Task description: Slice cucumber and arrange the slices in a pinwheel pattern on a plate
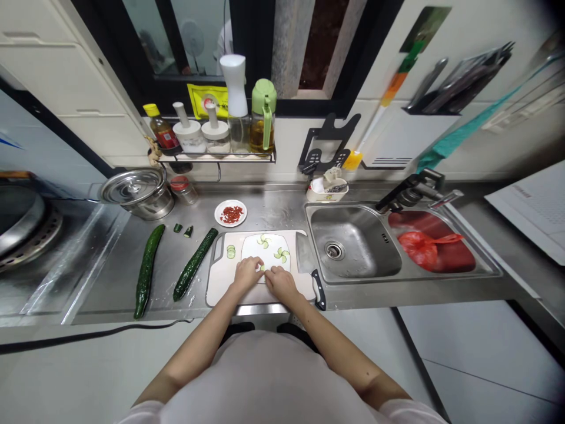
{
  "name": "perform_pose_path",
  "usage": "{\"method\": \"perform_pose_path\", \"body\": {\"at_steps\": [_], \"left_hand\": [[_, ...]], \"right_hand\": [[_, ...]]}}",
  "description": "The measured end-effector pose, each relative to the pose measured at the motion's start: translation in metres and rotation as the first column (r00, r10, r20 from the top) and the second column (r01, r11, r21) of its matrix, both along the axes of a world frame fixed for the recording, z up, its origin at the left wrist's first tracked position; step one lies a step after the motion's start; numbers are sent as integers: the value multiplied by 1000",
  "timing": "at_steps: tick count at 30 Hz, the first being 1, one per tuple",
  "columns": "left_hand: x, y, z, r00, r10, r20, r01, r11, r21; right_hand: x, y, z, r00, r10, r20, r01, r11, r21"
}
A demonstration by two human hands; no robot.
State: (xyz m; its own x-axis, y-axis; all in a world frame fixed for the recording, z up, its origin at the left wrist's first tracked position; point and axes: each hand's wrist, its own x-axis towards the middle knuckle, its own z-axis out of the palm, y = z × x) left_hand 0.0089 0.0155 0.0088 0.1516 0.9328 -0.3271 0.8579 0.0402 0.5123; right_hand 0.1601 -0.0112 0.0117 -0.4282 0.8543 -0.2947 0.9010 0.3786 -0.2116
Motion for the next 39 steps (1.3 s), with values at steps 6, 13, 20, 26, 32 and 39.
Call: {"method": "perform_pose_path", "body": {"at_steps": [6, 13, 20, 26, 32, 39], "left_hand": [[-1, 1, 0, 1000, -5, -1, 5, 1000, 0], [1, 0, -1, 1000, 4, -6, -4, 1000, -6], [0, -1, -2, 1000, -6, -8, 6, 1000, 3], [1, -1, -5, 1000, -10, -22, 11, 1000, 14], [1, 0, -5, 999, -17, -35, 17, 1000, 15], [1, 0, -3, 998, -11, -56, 11, 1000, 4]], "right_hand": [[1, 0, 1, 1000, 10, 6, -10, 1000, -12], [0, 1, 2, 1000, 6, 12, -6, 1000, -21], [-1, 0, 3, 1000, 5, 13, -4, 1000, -12], [-1, 1, 4, 1000, 6, 25, -6, 1000, -13], [-2, 0, 5, 1000, 5, 19, -4, 1000, -21], [2, 6, 6, 998, -53, -44, 51, 998, -42]]}}
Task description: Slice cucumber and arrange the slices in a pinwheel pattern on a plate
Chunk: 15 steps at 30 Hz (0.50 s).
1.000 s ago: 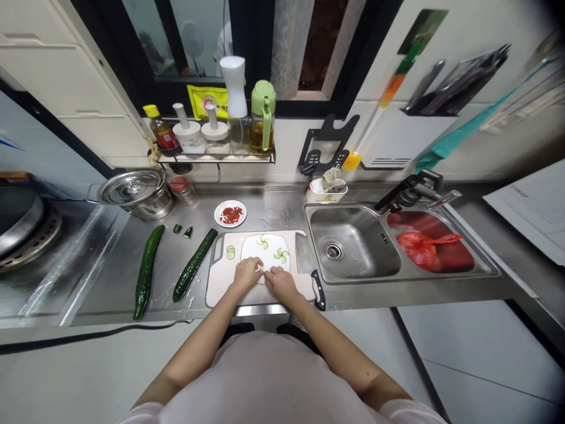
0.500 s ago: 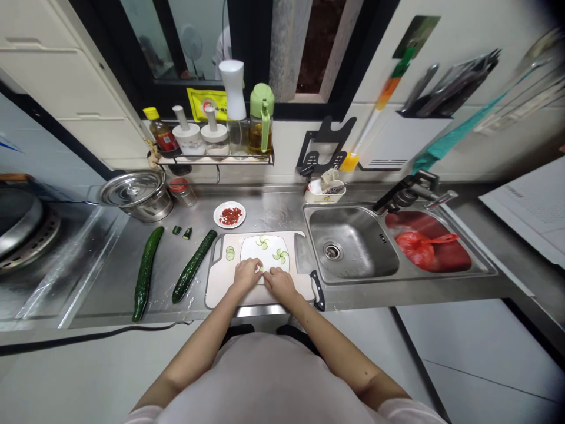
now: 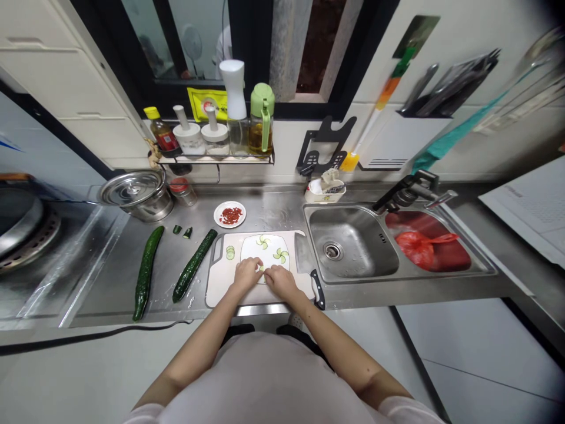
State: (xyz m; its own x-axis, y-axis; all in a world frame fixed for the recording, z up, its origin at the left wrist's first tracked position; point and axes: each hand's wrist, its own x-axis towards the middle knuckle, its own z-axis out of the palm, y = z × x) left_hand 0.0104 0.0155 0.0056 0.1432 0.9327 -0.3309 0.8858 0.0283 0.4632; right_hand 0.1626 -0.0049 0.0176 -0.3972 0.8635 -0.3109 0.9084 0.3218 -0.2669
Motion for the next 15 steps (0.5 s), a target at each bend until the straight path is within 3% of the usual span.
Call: {"method": "perform_pose_path", "body": {"at_steps": [4, 9, 15], "left_hand": [[0, -1, -1, 1000, -3, 3, 3, 1000, 13], [0, -2, -2, 1000, -4, 16, 4, 999, 39], [-6, -5, -5, 991, 29, 133, -41, 995, 89]], "right_hand": [[5, 3, 2, 998, -50, -40, 51, 998, 21], [4, -1, 0, 999, -15, -40, 17, 999, 39], [4, -1, -2, 996, -54, -72, 59, 996, 64]]}}
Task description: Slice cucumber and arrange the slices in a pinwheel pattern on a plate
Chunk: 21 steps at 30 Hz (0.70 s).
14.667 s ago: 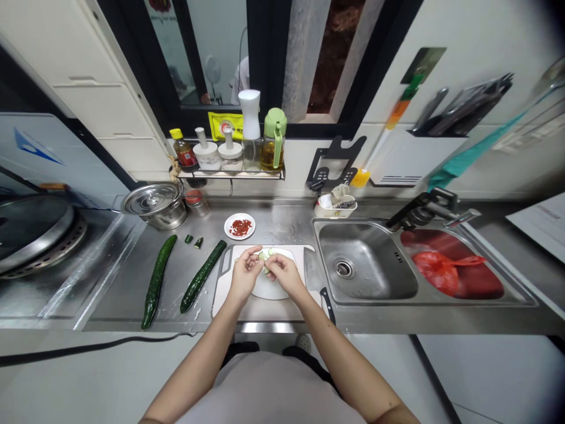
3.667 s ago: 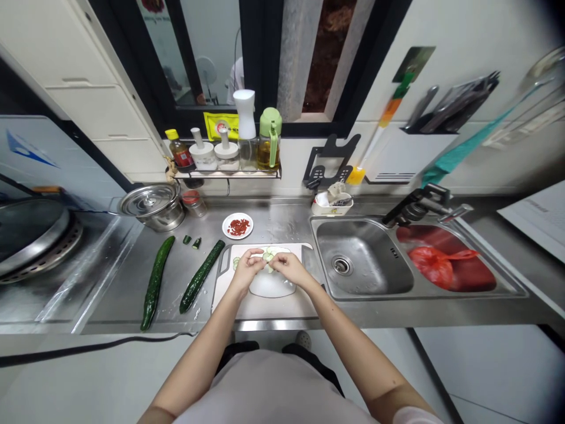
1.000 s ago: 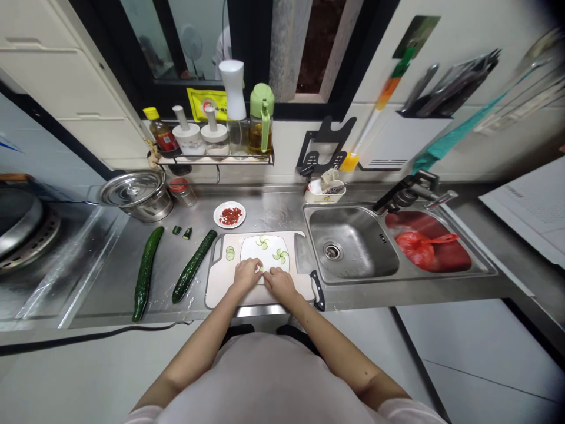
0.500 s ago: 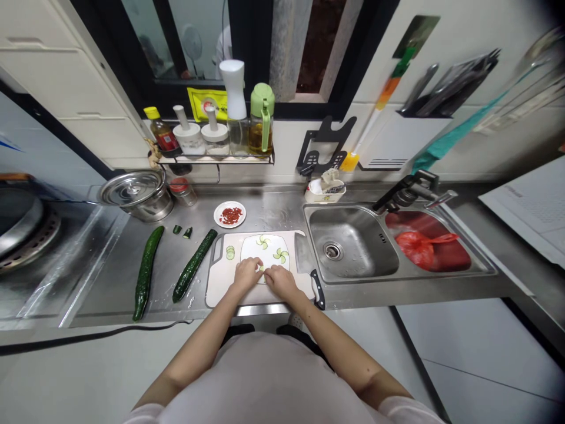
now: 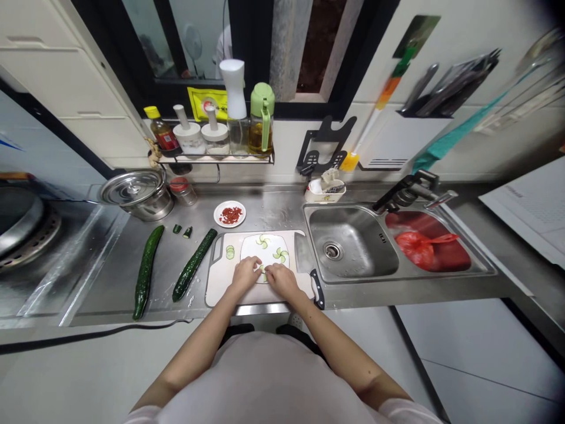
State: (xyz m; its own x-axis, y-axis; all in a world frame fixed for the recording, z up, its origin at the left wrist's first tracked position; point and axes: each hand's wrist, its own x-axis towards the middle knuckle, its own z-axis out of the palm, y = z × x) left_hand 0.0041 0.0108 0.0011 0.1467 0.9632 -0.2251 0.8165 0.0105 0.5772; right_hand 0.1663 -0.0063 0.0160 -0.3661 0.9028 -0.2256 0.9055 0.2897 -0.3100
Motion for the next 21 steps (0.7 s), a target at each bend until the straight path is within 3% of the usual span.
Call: {"method": "perform_pose_path", "body": {"at_steps": [6, 11, 16, 21], "left_hand": [[-18, -8, 0, 980, 154, 122, -164, 984, 73], [-44, -21, -6, 914, 365, 176, -383, 920, 83], [-65, -18, -11, 848, 526, 74, -530, 845, 72], [-66, -1, -7, 797, 596, -93, -592, 803, 71]], "right_hand": [[8, 5, 3, 995, -56, -85, 61, 997, 53], [17, 4, 2, 969, -121, -213, 144, 985, 96], [26, 2, 0, 934, -153, -323, 198, 974, 110], [29, 1, -3, 905, -173, -389, 226, 970, 95]]}}
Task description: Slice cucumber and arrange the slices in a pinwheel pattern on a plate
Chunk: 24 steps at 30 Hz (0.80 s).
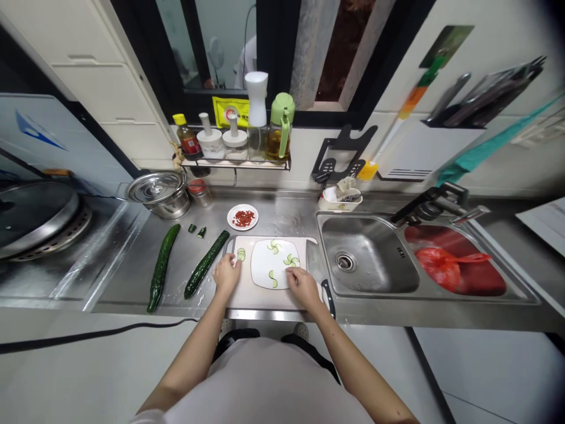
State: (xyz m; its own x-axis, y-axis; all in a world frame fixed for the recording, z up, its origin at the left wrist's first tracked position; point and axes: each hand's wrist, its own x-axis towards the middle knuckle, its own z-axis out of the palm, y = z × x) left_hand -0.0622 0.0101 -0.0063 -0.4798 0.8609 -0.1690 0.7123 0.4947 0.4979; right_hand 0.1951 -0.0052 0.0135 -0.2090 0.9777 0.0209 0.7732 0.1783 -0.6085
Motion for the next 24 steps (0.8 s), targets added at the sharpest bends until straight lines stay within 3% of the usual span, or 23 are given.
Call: {"method": "perform_pose_path", "body": {"at_steps": [6, 13, 20, 24], "left_hand": [[5, 8, -3, 994, -4, -107, -3, 998, -64], [7, 7, -4, 999, -36, 17, 35, 997, 70], [10, 8, -3, 954, -6, 300, -54, 981, 189], [14, 13, 6, 796, -51, 603, -146, 951, 274]], "right_hand": [[3, -4, -4, 1000, -7, -16, 7, 1000, -10], [4, -6, -2, 1000, -22, -7, 22, 999, -43], [-3, -7, 7, 1000, -10, -24, 9, 999, -49], [-7, -1, 13, 996, -17, -84, 14, 999, -34]]}}
